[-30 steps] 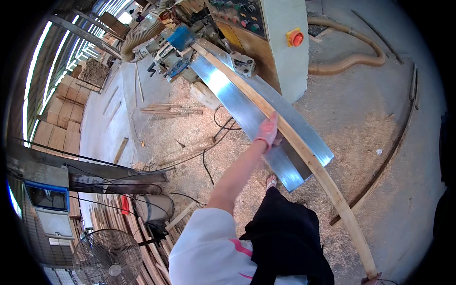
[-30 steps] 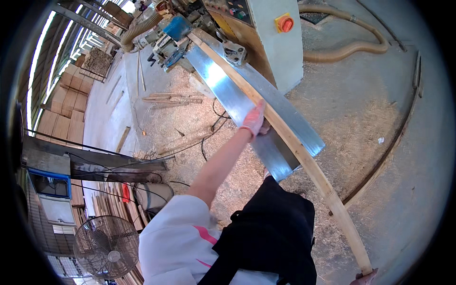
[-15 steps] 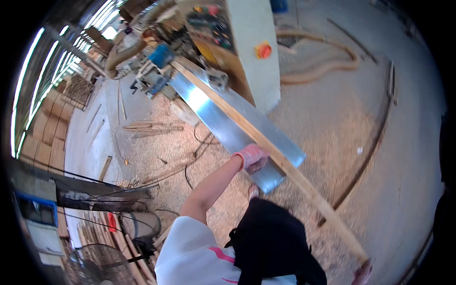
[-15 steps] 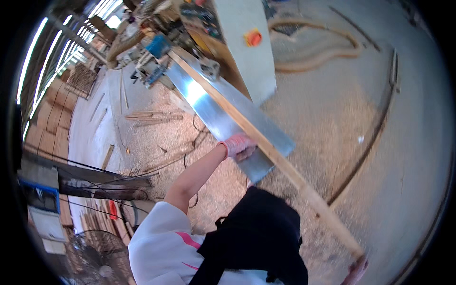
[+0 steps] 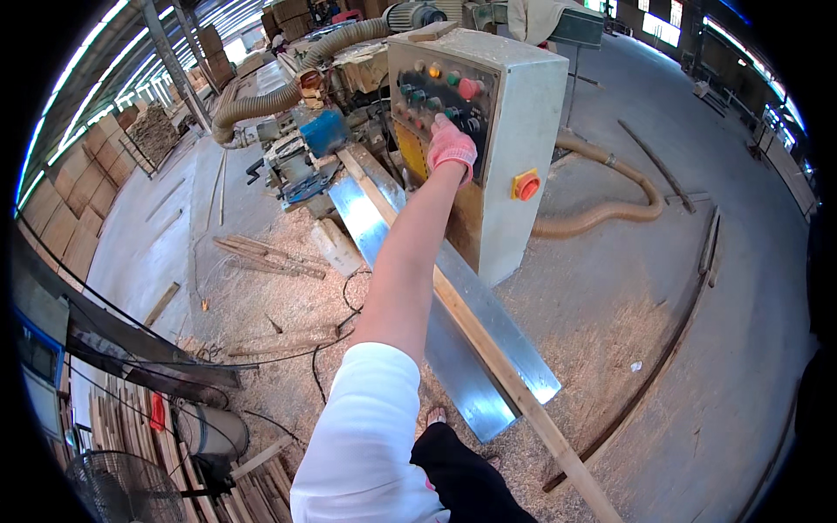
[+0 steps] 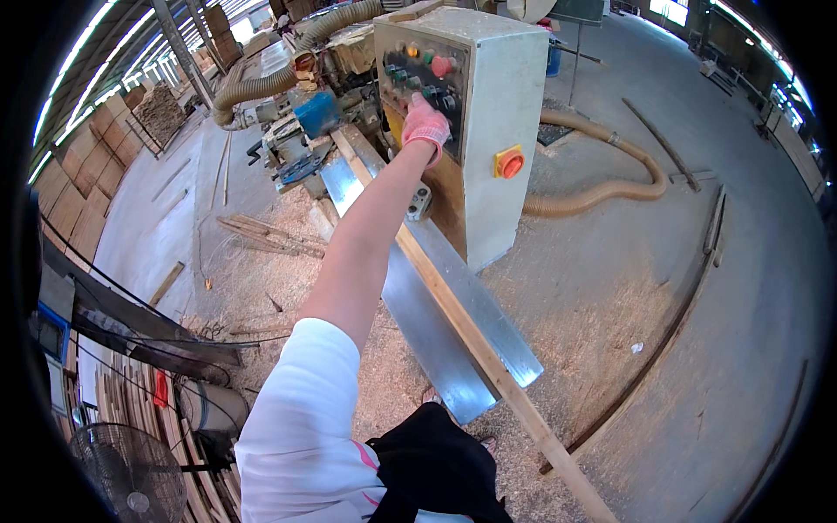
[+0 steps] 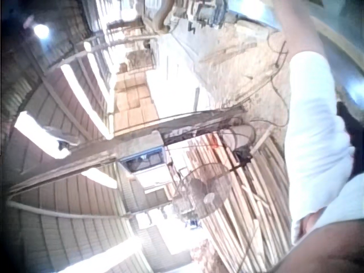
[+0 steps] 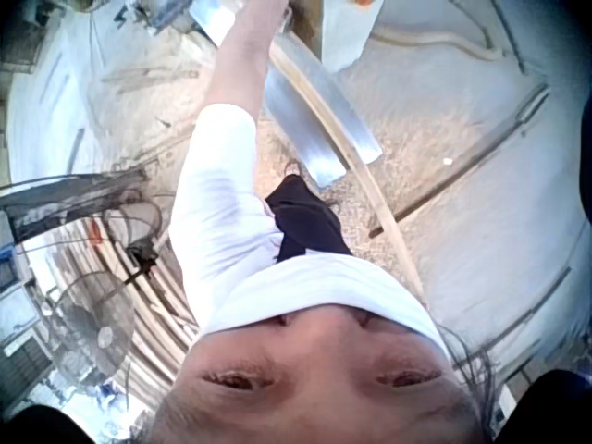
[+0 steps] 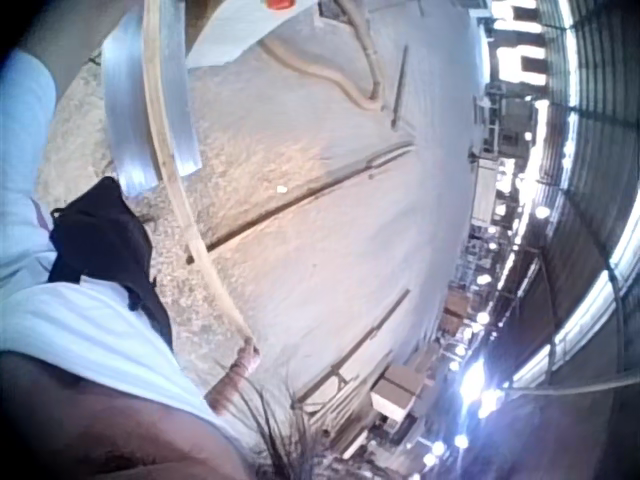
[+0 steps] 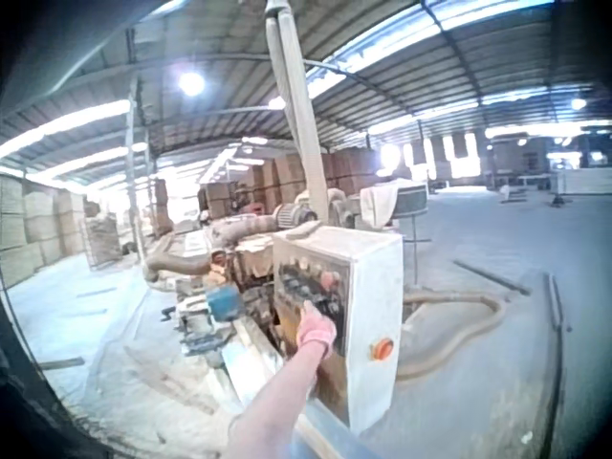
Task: The person picks up long, thin wooden strips from the floor and carries them to a planer machine. They feed the strips through the machine to smooth the surface, then stack the processed wood onto a pile. Another worker is seen in the background organizing similar wooden strips.
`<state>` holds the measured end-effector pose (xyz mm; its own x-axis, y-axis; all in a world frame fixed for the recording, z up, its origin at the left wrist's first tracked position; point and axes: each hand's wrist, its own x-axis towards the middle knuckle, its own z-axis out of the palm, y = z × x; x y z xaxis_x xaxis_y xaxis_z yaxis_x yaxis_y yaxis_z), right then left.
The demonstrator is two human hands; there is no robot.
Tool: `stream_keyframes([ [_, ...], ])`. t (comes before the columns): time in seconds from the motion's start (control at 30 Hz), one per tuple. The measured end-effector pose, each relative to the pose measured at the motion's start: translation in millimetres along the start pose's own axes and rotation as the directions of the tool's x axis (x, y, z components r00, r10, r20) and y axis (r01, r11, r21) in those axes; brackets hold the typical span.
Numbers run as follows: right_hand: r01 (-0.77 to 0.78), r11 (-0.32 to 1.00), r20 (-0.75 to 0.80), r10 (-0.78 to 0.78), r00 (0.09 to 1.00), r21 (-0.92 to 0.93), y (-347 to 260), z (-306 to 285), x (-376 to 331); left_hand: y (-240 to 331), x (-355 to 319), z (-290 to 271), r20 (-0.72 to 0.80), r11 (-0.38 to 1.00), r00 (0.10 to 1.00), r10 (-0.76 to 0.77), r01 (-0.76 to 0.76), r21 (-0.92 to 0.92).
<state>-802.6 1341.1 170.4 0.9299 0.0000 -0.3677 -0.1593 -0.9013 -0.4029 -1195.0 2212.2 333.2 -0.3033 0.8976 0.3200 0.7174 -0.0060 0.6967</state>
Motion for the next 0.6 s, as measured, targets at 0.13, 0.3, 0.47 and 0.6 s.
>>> stream_keyframes([
  [0.13, -0.006, 0.971, -0.117, -0.022, 0.993, -0.239, -20.9, -3.6, -12.1, -2.9, 5.3, 22.8, -0.131, 0.996, 0.989, 0.062, -0.069, -0.052],
  [0.3, 0.006, 0.983, 0.017, -0.003, 1.000, -0.183, -27.3, 22.6, -16.6, -24.1, 19.5, 7.2, -0.117, 0.959, 0.955, 0.274, -0.281, -0.045],
  [0.47, 0.069, 0.987, 0.223, -0.035, 0.974, -0.144, -50.1, 60.1, -29.0, -95.9, -112.4, -24.3, 0.282, 0.827, 0.836, 0.470, -0.529, 0.190],
  [0.6, 0.263, 0.965, 0.401, -0.249, 0.881, 0.022, -76.7, 109.1, -42.0, -157.9, -332.3, -43.3, 0.659, 0.769, 0.680, 0.322, -0.594, 0.237],
])
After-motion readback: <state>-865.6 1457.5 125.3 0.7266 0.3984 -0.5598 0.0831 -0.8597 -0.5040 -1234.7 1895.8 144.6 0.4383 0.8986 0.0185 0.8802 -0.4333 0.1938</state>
